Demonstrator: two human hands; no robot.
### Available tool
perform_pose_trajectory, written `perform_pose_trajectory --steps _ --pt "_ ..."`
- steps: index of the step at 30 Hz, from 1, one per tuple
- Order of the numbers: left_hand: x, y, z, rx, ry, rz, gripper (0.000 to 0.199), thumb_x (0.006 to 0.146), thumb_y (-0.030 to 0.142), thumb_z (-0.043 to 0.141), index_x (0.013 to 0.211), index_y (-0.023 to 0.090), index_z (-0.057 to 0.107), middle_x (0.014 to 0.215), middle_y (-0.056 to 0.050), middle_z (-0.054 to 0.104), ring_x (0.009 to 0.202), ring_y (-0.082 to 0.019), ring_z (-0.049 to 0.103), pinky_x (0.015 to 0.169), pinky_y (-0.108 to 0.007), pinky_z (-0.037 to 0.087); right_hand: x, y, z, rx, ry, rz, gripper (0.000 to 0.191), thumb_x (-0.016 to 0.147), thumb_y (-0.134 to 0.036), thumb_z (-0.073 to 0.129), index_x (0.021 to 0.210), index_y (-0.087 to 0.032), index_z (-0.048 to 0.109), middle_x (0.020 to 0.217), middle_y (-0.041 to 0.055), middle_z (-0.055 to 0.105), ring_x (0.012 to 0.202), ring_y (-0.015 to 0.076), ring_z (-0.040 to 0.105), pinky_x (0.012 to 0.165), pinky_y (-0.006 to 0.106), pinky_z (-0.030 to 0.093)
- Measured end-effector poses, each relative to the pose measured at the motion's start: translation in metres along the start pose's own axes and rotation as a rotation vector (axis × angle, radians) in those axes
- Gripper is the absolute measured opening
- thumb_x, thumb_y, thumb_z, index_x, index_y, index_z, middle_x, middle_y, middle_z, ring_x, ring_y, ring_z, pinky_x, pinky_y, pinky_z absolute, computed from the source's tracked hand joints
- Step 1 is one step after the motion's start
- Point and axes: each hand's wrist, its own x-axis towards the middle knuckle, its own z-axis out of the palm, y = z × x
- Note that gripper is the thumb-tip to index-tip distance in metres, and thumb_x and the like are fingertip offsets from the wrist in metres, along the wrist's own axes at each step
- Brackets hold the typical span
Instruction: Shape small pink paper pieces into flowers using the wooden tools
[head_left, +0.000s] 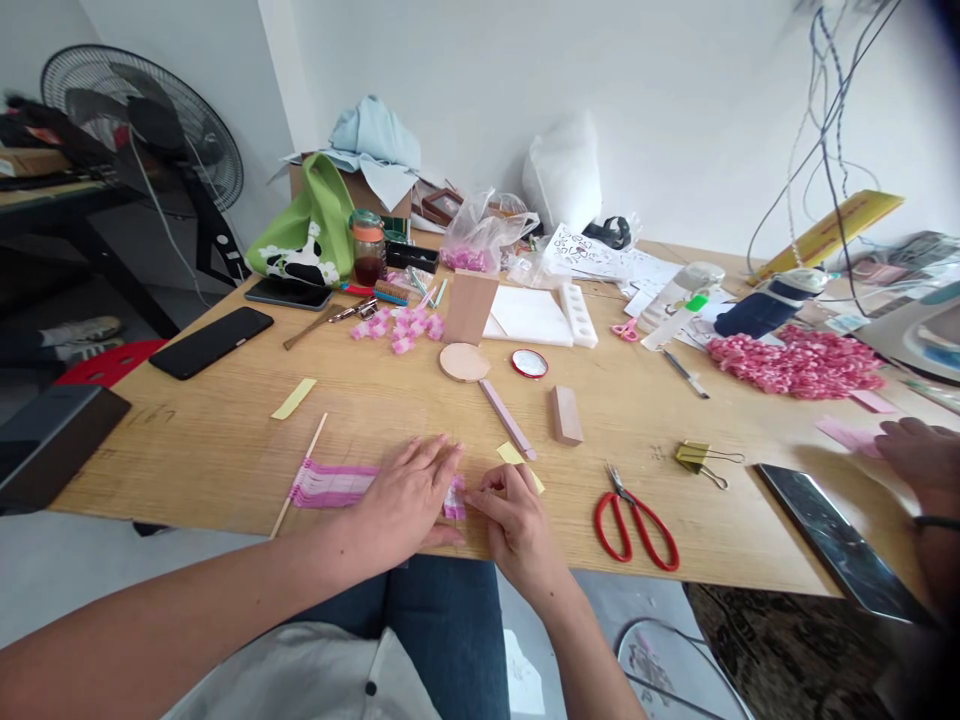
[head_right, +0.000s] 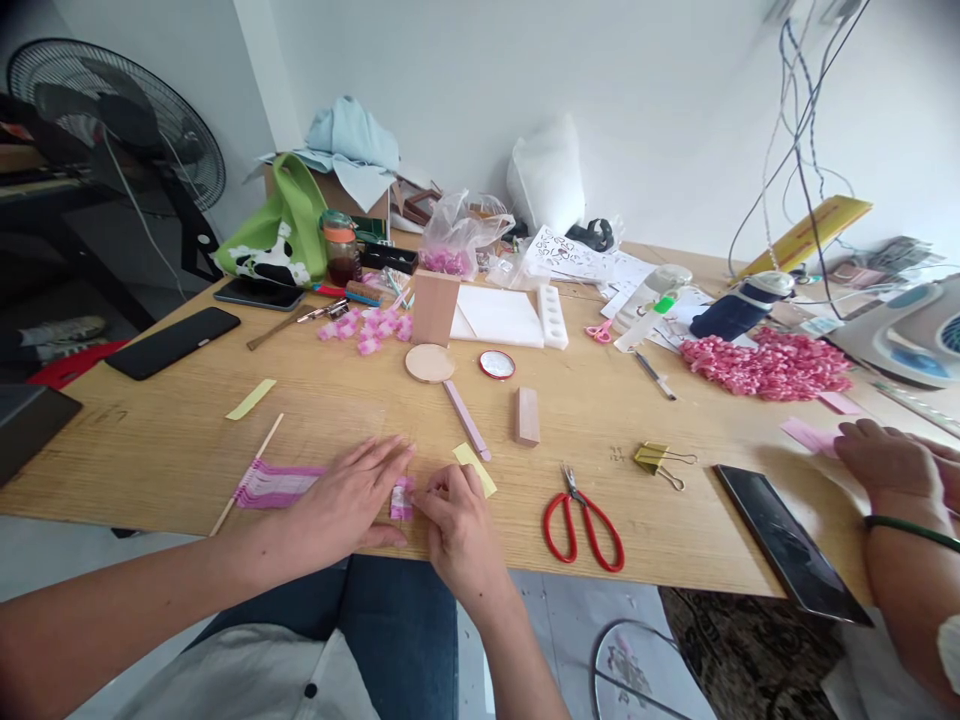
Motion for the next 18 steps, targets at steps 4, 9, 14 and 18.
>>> perform_pose_trajectory --steps 4,9,14,18 --pt "-0.0003 0.0001 -0.0011 -0.006 -0.007 0.004 0.09 0.076 0.057 0.069 0.139 0.0 0.038 0.144 -0.023 0.044 0.138 -0.032 0.035 0.113 -0.044 0.029 -0.0008 0.0006 -0.0003 0.013 -0.012 -0.017 0.044 0.078 0.007 0.041 0.095 -0.021 0.071 0.091 0.0063 0.05 0.087 0.0205 0.044 0.072 0.035 0.043" --pt "0.0 -0.0006 -0.0003 -0.026 0.023 0.001 0.089 0.076 0.057 0.069 0.14 0.004 0.037 0.143 -0.022 0.045 0.138 -0.031 0.036 0.112 -0.045 0.029 -0.0011 0.0006 0.0006 -0.001 -0.003 -0.008 0.044 0.078 0.006 0.042 0.093 -0.022 0.071 0.09 0.0064 0.05 0.086 0.0205 0.044 0.072 0.036 0.043" --pt "-0.0004 -0.0006 0.0014 -0.019 0.021 0.002 0.089 0.077 0.057 0.069 0.139 0.002 0.037 0.143 -0.023 0.045 0.138 -0.032 0.036 0.112 -0.044 0.028 -0.0008 -0.0002 0.0001 0.01 -0.01 -0.01 0.045 0.078 0.008 0.042 0.096 -0.02 0.072 0.089 0.0064 0.049 0.086 0.0203 0.043 0.072 0.035 0.042" --pt "-0.0004 -0.0006 0.0011 -0.019 0.033 0.009 0.089 0.077 0.059 0.067 0.139 0.003 0.038 0.142 -0.023 0.046 0.138 -0.031 0.037 0.112 -0.045 0.03 -0.0007 -0.0003 -0.0011 0.033 -0.005 -0.012 0.044 0.077 0.008 0.042 0.094 -0.019 0.072 0.089 0.0064 0.049 0.086 0.02 0.043 0.072 0.035 0.042"
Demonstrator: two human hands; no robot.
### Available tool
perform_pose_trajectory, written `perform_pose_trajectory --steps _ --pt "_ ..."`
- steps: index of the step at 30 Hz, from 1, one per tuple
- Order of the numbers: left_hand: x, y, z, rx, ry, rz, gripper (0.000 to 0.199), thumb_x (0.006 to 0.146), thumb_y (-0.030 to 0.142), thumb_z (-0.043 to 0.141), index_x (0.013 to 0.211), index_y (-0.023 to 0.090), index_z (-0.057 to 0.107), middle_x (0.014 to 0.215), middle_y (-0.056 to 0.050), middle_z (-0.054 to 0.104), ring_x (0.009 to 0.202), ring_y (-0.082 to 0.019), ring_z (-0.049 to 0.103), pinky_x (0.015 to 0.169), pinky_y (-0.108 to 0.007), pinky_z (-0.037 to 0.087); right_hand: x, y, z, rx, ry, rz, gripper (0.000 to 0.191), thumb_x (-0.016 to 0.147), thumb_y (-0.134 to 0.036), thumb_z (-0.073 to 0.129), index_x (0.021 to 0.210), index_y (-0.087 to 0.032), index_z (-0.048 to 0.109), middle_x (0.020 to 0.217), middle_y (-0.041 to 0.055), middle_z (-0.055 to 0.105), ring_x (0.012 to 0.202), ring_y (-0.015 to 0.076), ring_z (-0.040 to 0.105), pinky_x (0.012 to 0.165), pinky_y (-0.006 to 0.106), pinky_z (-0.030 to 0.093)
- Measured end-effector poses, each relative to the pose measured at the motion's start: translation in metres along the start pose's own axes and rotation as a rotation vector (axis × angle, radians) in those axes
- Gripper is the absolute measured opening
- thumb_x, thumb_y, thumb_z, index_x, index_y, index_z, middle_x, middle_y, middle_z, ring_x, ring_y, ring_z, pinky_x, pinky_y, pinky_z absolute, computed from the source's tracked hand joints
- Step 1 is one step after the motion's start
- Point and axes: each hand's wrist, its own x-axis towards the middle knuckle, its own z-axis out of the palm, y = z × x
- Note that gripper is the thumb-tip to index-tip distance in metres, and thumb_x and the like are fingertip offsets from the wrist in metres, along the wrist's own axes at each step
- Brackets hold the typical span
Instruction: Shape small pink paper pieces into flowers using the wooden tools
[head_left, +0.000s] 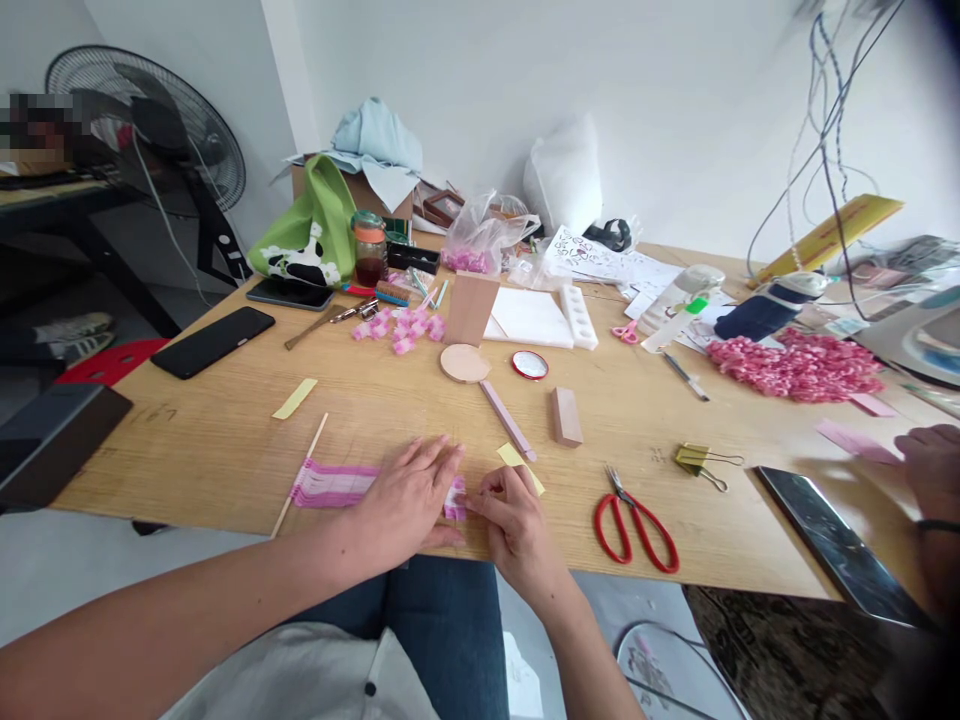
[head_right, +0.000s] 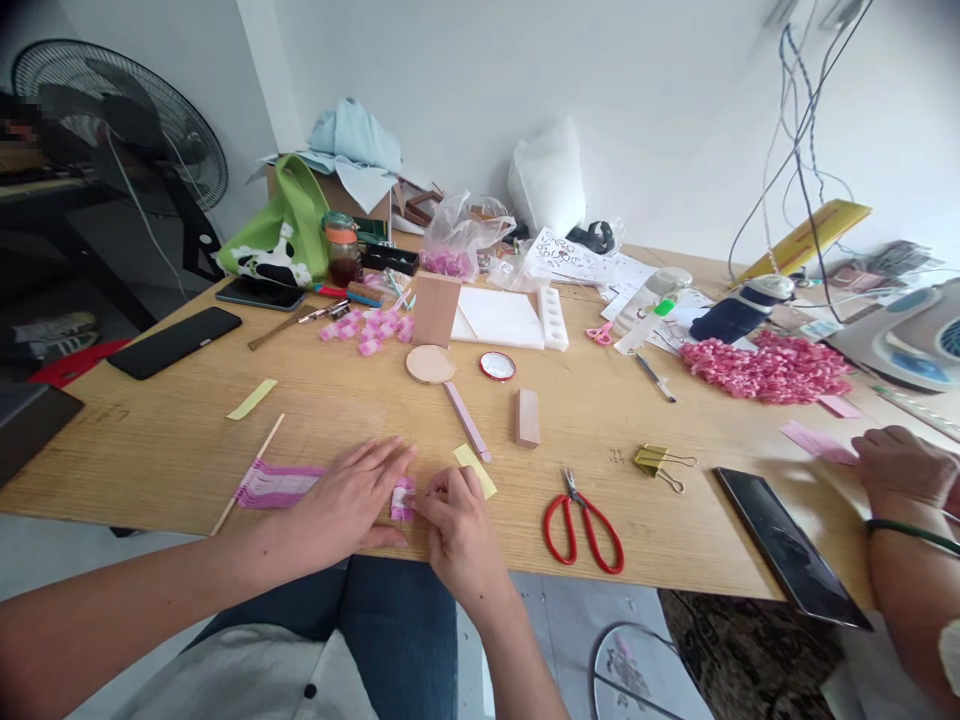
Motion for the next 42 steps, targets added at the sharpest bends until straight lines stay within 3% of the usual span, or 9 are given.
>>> perform_pose_trajectory --steps 24,32,42 --pt "-0.0002 -0.0004 0.0019 0.004 0.011 0.009 0.089 0.077 0.059 0.066 0.139 0.001 0.038 0.142 -0.024 0.047 0.137 -0.032 0.037 0.111 -0.045 0.031 0.0002 -0.0022 -0.0016 0.024 0.016 -0.006 0.045 0.077 0.007 0.041 0.095 -0.022 0.071 0.09 0.0057 0.05 0.087 0.0202 0.044 0.072 0.035 0.043" --pt "-0.0005 -0.0022 0.0039 -0.024 -0.01 0.029 0.078 0.084 0.06 0.058 0.14 0.009 0.041 0.142 -0.017 0.049 0.14 -0.03 0.032 0.113 -0.047 0.027 0.0012 -0.0056 -0.006 0.1 -0.025 -0.023 0.044 0.078 0.003 0.041 0.092 -0.025 0.072 0.089 0.0051 0.052 0.084 0.0193 0.046 0.07 0.035 0.044" --pt "0.0 -0.0021 0.0062 0.012 -0.015 0.024 0.086 0.08 0.062 0.061 0.139 0.003 0.041 0.144 -0.019 0.046 0.139 -0.032 0.033 0.113 -0.045 0.026 0.0018 -0.0065 -0.0054 0.095 -0.058 -0.031 0.042 0.08 0.004 0.042 0.091 -0.023 0.073 0.087 0.0057 0.052 0.084 0.0196 0.045 0.07 0.035 0.043"
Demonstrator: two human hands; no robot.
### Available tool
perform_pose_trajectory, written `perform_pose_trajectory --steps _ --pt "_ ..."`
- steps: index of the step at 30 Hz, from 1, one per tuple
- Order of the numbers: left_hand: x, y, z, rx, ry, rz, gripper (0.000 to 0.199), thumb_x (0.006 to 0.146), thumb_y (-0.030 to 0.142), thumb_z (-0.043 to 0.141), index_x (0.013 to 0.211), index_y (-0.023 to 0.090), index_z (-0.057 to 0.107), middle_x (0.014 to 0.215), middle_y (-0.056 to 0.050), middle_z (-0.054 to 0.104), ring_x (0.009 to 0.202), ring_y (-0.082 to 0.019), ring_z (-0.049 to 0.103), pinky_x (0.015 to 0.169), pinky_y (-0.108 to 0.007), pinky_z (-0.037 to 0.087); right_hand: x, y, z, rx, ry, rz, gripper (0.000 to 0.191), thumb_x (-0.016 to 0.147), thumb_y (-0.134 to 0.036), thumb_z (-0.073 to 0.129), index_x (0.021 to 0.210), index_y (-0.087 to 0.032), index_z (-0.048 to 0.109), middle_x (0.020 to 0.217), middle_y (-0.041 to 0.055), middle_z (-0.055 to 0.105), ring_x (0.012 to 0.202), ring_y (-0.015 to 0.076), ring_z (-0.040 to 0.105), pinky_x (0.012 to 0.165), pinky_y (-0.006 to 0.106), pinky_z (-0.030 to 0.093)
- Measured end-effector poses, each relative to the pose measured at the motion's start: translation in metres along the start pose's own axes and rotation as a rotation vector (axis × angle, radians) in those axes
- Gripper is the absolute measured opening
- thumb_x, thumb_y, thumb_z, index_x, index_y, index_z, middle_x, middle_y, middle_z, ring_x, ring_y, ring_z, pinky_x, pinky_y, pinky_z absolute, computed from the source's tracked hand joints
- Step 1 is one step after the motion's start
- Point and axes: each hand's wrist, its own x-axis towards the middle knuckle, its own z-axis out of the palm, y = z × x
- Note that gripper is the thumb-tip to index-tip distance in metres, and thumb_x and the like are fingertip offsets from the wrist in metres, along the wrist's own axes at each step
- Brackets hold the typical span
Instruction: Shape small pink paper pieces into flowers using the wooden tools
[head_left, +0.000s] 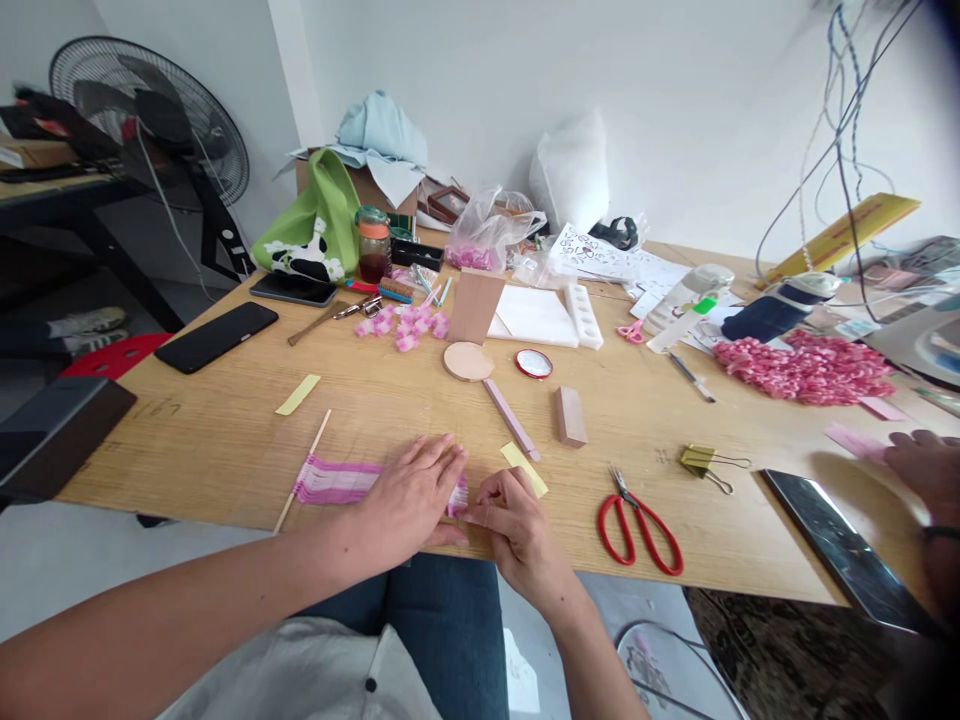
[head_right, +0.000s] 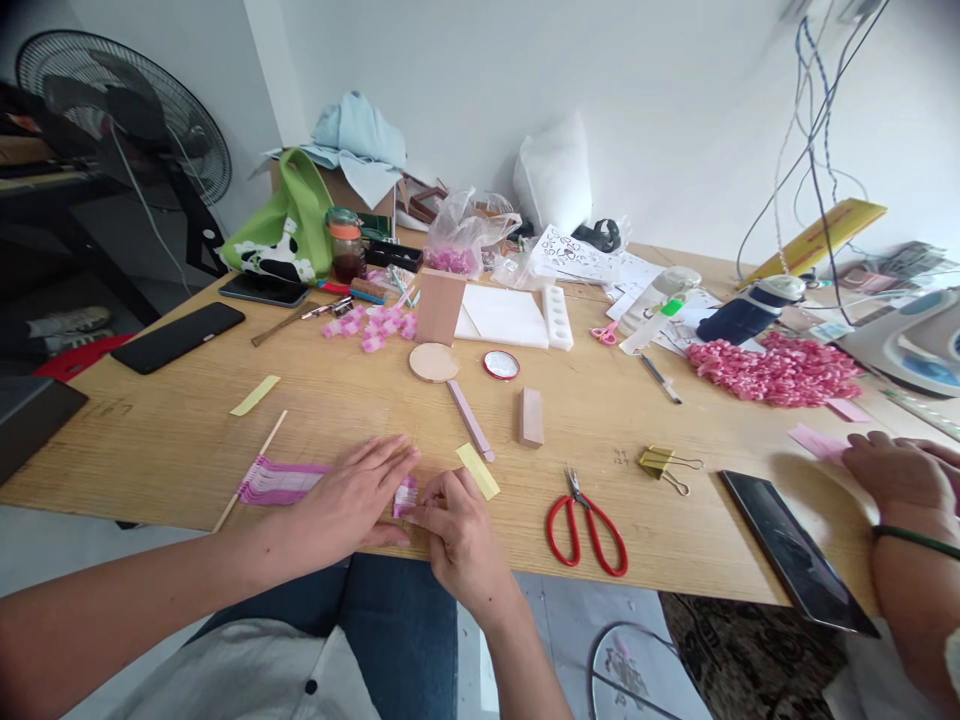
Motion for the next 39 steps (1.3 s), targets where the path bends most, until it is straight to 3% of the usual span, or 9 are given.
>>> perform_pose_trajectory --steps 16,28,39 --pt "0.0003 -0.0002 -0.0021 -0.038 -0.011 -0.004 0.085 0.081 0.063 0.059 0.14 0.003 0.041 0.144 -0.018 0.046 0.138 -0.03 0.035 0.113 -0.045 0.027 -0.0034 0.008 0.0028 -0.002 0.101 0.007 0.045 0.076 0.007 0.039 0.09 -0.02 0.072 0.089 0.0054 0.049 0.084 0.0189 0.044 0.071 0.035 0.041" --pt "0.0007 -0.0017 0.0028 -0.028 0.002 0.005 0.077 0.084 0.064 0.055 0.135 0.008 0.048 0.143 -0.017 0.048 0.138 -0.029 0.036 0.113 -0.044 0.025 -0.001 0.0038 0.0019 0.003 0.046 0.016 0.043 0.076 0.008 0.041 0.086 -0.018 0.072 0.086 0.006 0.05 0.084 0.0192 0.043 0.069 0.033 0.041" --pt "0.0014 0.0004 0.0011 -0.02 -0.002 -0.003 0.088 0.077 0.06 0.066 0.138 0.002 0.042 0.142 -0.021 0.047 0.137 -0.031 0.037 0.112 -0.044 0.028 -0.0018 0.0051 0.0021 -0.012 0.05 0.014 0.045 0.075 0.009 0.041 0.092 -0.018 0.072 0.088 0.0064 0.05 0.086 0.0198 0.043 0.07 0.034 0.041"
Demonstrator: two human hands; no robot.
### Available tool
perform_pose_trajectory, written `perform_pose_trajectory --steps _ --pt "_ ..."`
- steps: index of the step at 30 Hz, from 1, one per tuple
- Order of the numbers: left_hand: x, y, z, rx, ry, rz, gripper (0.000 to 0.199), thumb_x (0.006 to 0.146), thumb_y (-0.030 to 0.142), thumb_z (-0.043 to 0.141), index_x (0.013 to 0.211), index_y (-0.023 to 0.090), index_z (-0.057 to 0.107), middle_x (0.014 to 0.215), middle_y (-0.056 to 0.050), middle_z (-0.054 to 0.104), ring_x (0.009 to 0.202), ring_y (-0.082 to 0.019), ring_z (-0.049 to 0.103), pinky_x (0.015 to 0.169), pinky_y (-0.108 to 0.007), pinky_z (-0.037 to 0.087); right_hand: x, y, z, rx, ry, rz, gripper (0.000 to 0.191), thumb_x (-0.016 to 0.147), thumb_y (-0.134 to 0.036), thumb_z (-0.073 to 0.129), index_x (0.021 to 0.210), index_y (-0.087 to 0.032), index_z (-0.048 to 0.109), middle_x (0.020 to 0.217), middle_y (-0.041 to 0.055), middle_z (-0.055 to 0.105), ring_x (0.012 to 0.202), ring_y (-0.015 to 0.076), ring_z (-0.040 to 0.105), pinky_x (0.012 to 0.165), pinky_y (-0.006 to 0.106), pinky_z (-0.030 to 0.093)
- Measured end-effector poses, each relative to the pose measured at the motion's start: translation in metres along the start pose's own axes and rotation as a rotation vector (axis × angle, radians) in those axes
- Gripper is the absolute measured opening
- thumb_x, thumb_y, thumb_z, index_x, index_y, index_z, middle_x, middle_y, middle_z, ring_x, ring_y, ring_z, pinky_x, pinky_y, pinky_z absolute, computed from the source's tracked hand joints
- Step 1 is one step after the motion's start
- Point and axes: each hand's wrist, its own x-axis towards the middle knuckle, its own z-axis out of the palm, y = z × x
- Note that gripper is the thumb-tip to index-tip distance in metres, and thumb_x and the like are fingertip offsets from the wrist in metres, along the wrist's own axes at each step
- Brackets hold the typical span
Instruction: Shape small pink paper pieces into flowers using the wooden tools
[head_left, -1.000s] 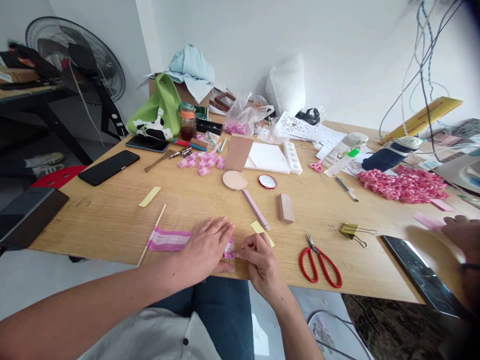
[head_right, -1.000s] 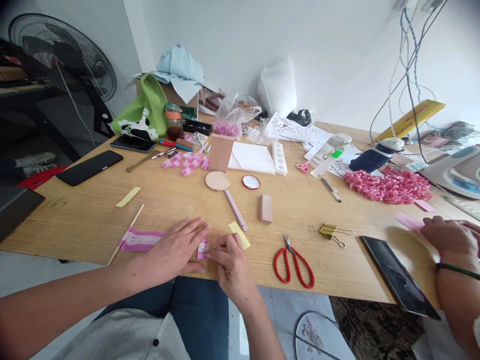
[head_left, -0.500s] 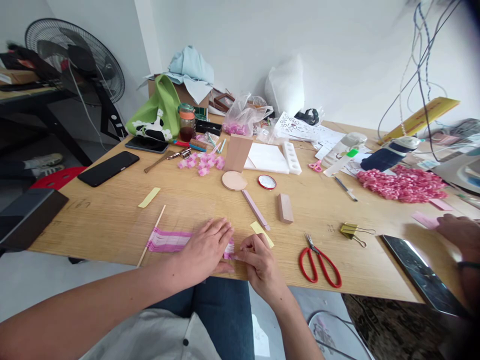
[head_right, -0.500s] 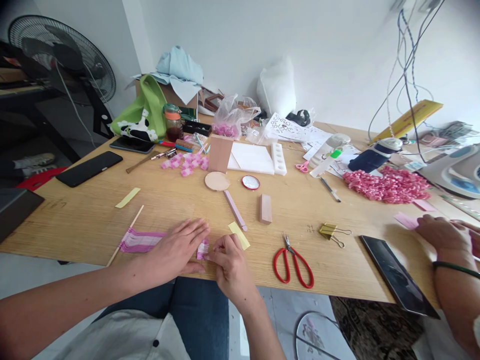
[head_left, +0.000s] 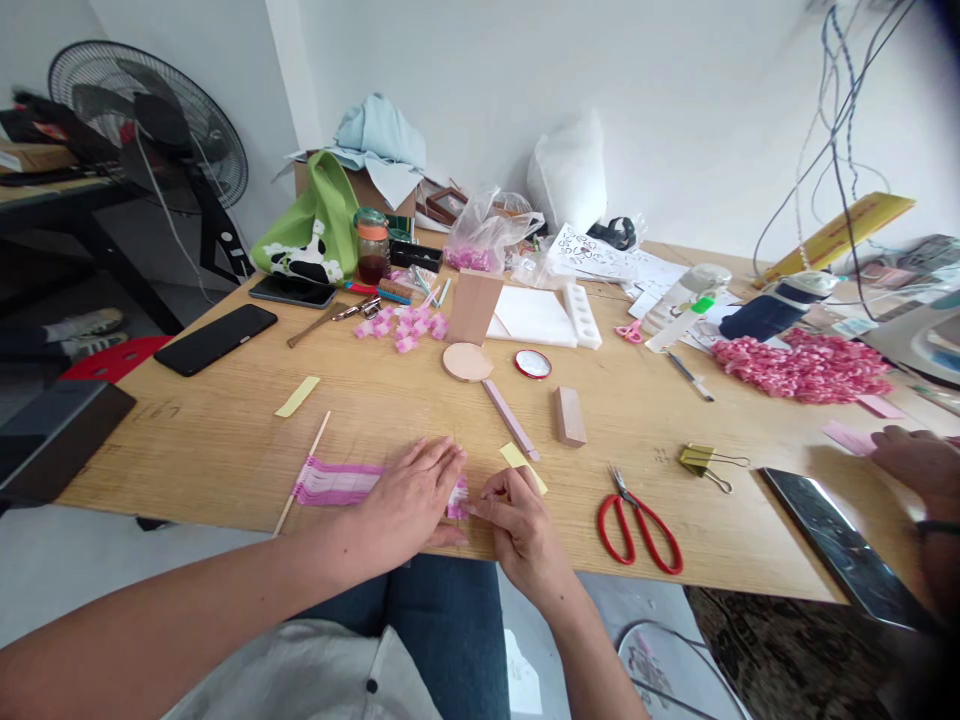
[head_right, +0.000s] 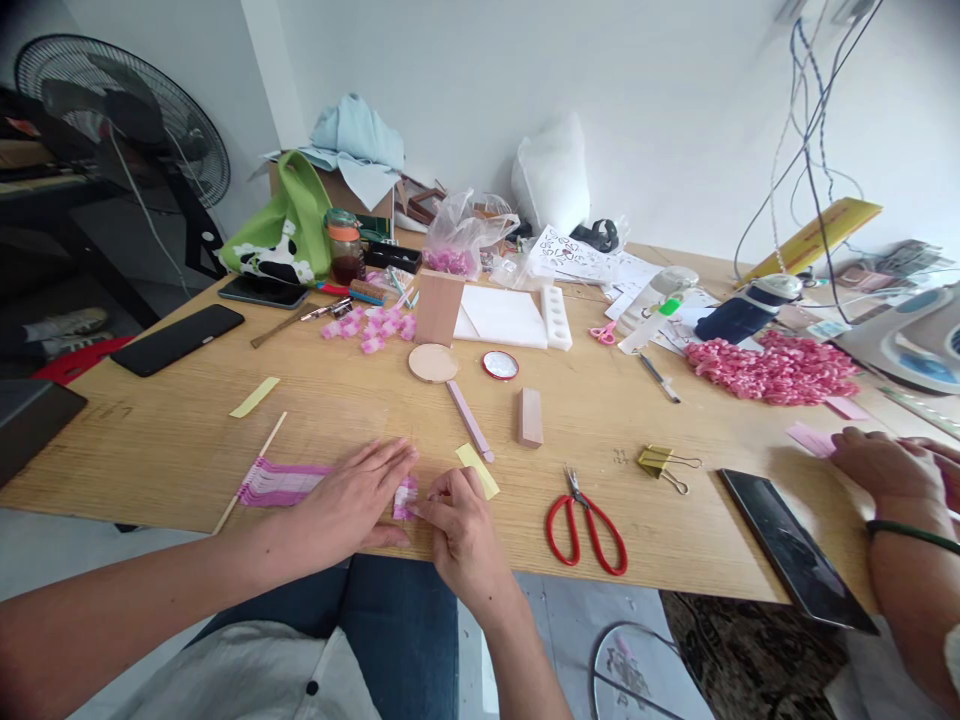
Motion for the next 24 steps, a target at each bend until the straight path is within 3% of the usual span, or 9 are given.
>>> perform_pose_trajectory --steps 11,24 --pt "-0.002 -0.001 -0.0029 -0.034 0.015 -0.014 0.084 0.079 0.054 0.067 0.139 0.003 0.037 0.142 -0.024 0.046 0.137 -0.031 0.038 0.111 -0.044 0.032 -0.0002 0.001 0.0017 -0.031 -0.006 0.019 0.044 0.076 0.009 0.041 0.089 -0.018 0.072 0.087 0.0063 0.049 0.084 0.0196 0.043 0.07 0.034 0.041" --pt "-0.0035 -0.0005 -0.0066 -0.033 0.001 -0.016 0.079 0.082 0.049 0.066 0.141 0.006 0.035 0.144 -0.024 0.043 0.138 -0.03 0.037 0.111 -0.043 0.032 -0.0017 0.0067 0.0062 -0.138 0.004 0.049 0.047 0.08 0.006 0.042 0.108 -0.021 0.069 0.087 0.0061 0.05 0.083 0.0202 0.043 0.069 0.034 0.042"
